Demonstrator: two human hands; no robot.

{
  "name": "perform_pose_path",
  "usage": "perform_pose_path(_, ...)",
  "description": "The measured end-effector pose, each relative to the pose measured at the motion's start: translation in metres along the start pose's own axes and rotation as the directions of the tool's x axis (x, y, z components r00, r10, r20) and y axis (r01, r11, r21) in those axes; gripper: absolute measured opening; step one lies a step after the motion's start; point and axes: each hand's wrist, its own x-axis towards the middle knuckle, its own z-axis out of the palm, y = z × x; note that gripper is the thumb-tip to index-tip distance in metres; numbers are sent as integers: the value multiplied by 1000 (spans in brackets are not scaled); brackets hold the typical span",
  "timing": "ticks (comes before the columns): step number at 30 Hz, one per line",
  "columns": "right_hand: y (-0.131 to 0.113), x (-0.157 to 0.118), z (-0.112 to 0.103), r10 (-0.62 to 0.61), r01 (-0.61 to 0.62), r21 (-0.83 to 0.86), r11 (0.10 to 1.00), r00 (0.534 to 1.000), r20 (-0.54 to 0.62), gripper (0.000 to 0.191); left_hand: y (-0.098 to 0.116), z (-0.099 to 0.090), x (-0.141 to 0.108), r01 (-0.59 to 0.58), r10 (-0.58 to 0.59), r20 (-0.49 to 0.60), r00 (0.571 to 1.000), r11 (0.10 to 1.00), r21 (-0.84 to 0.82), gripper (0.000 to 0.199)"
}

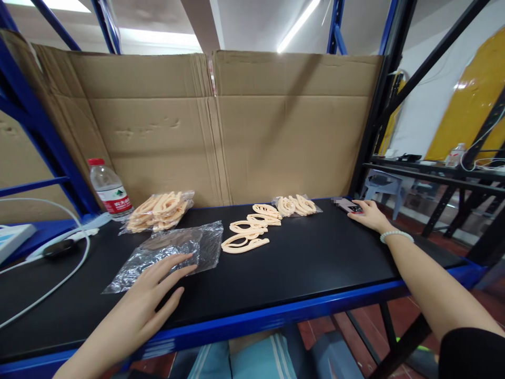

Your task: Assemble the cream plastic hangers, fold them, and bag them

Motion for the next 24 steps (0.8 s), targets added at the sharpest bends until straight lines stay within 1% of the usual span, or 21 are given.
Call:
perform_pose_path(5, -2, -2, -1, -22, 22, -16, 1000, 1000, -10, 47, 0, 0, 0, -2, 2, -15, 1000, 1000, -7, 38)
perform_pose_path(9, -6, -4, -3, -36, 35, -28, 999, 999, -15, 42, 0, 1, 0, 0, 0, -17, 1000, 1000, -3, 37)
perform_pose_path(17, -3, -1, -3, -47, 47, -39, 998, 999, 4, 42, -2, 1, 0, -9, 8, -14, 1000, 1000, -3, 38)
perform_pose_path(24, 4, 2, 1, -36, 36, -37, 999, 999, 2, 51, 0, 0, 0, 0, -1, -9, 1000, 1000, -5, 38)
